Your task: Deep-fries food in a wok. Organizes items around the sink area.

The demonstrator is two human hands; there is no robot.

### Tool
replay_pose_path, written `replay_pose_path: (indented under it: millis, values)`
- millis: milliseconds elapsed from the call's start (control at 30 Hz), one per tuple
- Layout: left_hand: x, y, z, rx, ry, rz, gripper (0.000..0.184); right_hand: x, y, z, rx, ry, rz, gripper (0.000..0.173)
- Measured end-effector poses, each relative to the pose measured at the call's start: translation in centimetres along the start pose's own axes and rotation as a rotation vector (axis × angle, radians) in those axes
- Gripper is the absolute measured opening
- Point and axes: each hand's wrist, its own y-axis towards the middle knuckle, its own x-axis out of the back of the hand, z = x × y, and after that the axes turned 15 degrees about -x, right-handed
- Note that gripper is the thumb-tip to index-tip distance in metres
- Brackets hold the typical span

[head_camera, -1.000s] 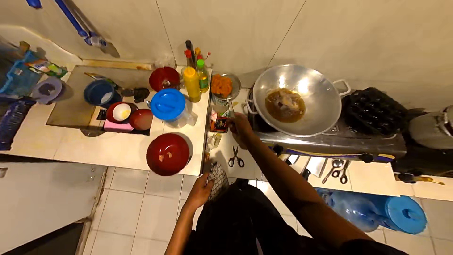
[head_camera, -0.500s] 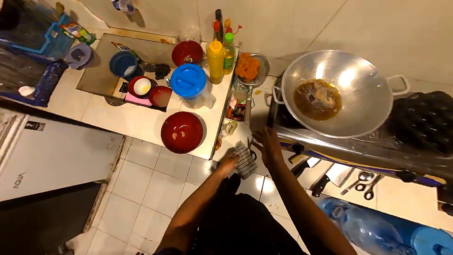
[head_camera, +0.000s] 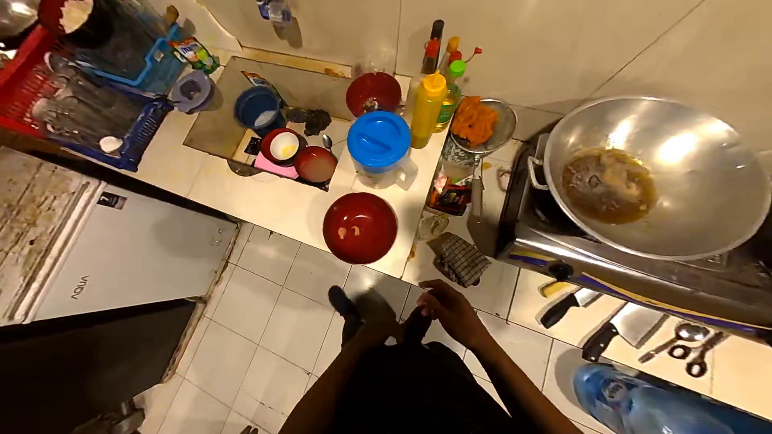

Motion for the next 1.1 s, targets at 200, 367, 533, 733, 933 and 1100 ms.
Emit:
replay_pose_path:
  millis: [200, 367, 533, 733, 933, 1100]
  values:
    - [8.6, -10.8, 8.4, 0.153, -0.112, -0.245, 0.044, -6.5, 4.9, 8.3, 0.202, -0.263, -0.541, 0.041]
    - [15.5, -19.0, 16.2, 0.277, -0.164, -0.514, 0.038, -11.5, 8.8, 16.0, -0.055, -0.62, -0.471, 0.042]
    - [20.1, -22.3, 20.5, 0.268, -0.298, -0.715, 0.034, -15.3, 14.4, 16.1, -0.22, -0.78, -0.509, 0.058]
    - [23.7, -23.3, 22.0, 0.265, -0.408, -0.773, 0.035, -16.7, 15.3, 16.1, -0.257, -0.823, -0.578, 0.038]
    - [29.4, -23.4, 23.5, 0.253, -0.404, -0.772, 0.035, -17.5, 16.0, 17.8, -0.339, -0.801, -0.605, 0.038]
    - [36.7, -21.8, 24.8, 0.253, -0.392, -0.722, 0.036, -17.0, 16.5, 18.8, -0.43, -0.687, -0.728, 0.038]
